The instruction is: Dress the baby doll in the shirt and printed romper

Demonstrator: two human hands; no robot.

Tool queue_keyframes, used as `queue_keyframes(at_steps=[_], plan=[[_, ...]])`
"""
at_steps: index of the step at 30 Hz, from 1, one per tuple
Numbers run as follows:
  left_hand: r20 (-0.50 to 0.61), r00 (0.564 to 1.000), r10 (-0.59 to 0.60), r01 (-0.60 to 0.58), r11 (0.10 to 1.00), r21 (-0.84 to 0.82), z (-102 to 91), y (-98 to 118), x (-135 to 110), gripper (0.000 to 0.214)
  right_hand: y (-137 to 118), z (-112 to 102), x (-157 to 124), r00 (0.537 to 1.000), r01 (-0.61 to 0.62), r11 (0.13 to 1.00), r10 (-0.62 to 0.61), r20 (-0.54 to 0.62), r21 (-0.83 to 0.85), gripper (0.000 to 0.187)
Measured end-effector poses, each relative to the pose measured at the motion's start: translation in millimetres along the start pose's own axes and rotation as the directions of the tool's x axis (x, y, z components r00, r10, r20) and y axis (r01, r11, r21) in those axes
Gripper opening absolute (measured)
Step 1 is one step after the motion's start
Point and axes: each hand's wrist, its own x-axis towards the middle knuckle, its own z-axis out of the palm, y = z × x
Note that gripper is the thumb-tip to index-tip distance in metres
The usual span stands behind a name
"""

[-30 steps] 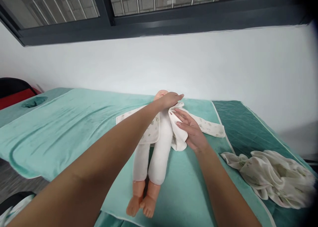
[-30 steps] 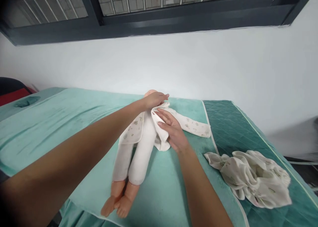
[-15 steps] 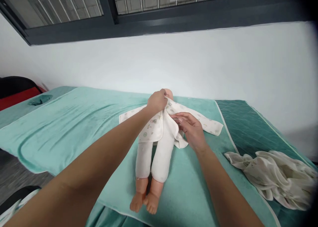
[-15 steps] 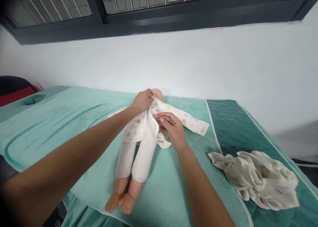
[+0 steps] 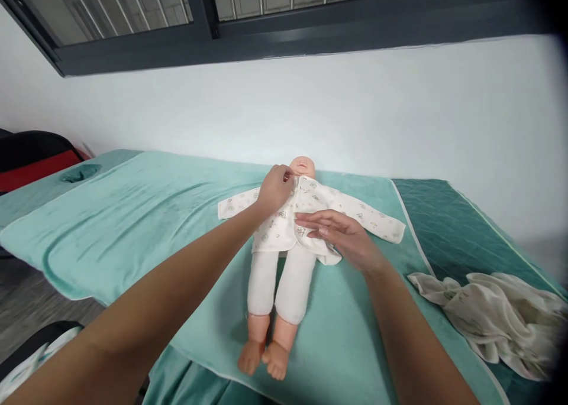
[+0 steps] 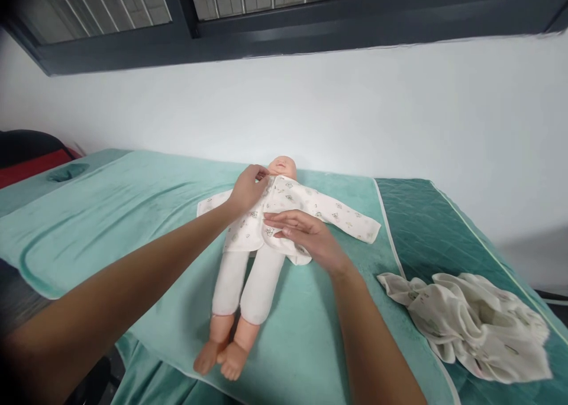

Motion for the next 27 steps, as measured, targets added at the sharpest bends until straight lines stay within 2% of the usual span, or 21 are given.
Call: queue_keyframes(at_steps=[3, 6, 8, 10, 13, 15, 19, 22, 24, 27], plan=[[-0.038, 0.999, 0.034, -0.033, 0.999, 0.039, -11.7, -12, -24, 0.015, 1, -3, -1, 0.999, 0.014, 1.0, -0.015, -0.032, -0.015, 0.021], [-0.066, 0.998, 0.002, 0.003, 0.997, 0.075, -25.0, -31, -59, 0.019, 6, -8, 3, 0.98, 0.075, 0.997, -0.079, -0.184, -0.027, 0.018], [-0.059, 0.997, -0.043, 0.048, 0.996, 0.078, -34.3, -45, -87, 0.02, 11, -11, 5, 0.945, 0.108, 0.993, -0.114, -0.305, -0.038, 0.016], [-0.003, 0.996, -0.091, 0.091, 0.993, 0.072, -43.4, -57, -116, 0.021, 15, -16, 8, 0.901, 0.104, 0.992, -0.122, -0.417, -0.065, 0.014], [0.127, 0.99, -0.055, 0.042, 0.993, 0.108, -54.9, -64, -154, 0.025, 22, -23, 10, 0.829, 0.06, 0.992, -0.111, -0.549, -0.111, 0.015], [0.158, 0.987, -0.022, 0.001, 0.991, 0.131, -59.6, -63, -171, 0.027, 28, -26, 9, 0.797, 0.014, 0.988, -0.102, -0.595, -0.151, 0.018], [0.168, 0.985, -0.028, -0.006, 0.98, 0.2, -60.8, -60, -184, 0.027, 36, -23, -4, 0.802, -0.148, 0.949, -0.049, -0.596, -0.277, 0.028], [0.197, 0.979, -0.051, -0.005, 0.961, 0.275, -58.9, -62, -184, 0.029, 37, -9, -26, 0.82, -0.267, 0.871, -0.018, -0.572, -0.411, 0.035], [0.204, 0.977, -0.066, 0.001, 0.953, 0.304, -57.9, -63, -183, 0.031, 37, 3, -43, 0.818, -0.313, 0.819, -0.025, -0.574, -0.481, 0.036], [0.196, 0.977, -0.083, 0.015, 0.945, 0.326, -54.7, -61, -181, 0.03, 38, 17, -63, 0.806, -0.34, 0.796, -0.027, -0.591, -0.5, 0.034]])
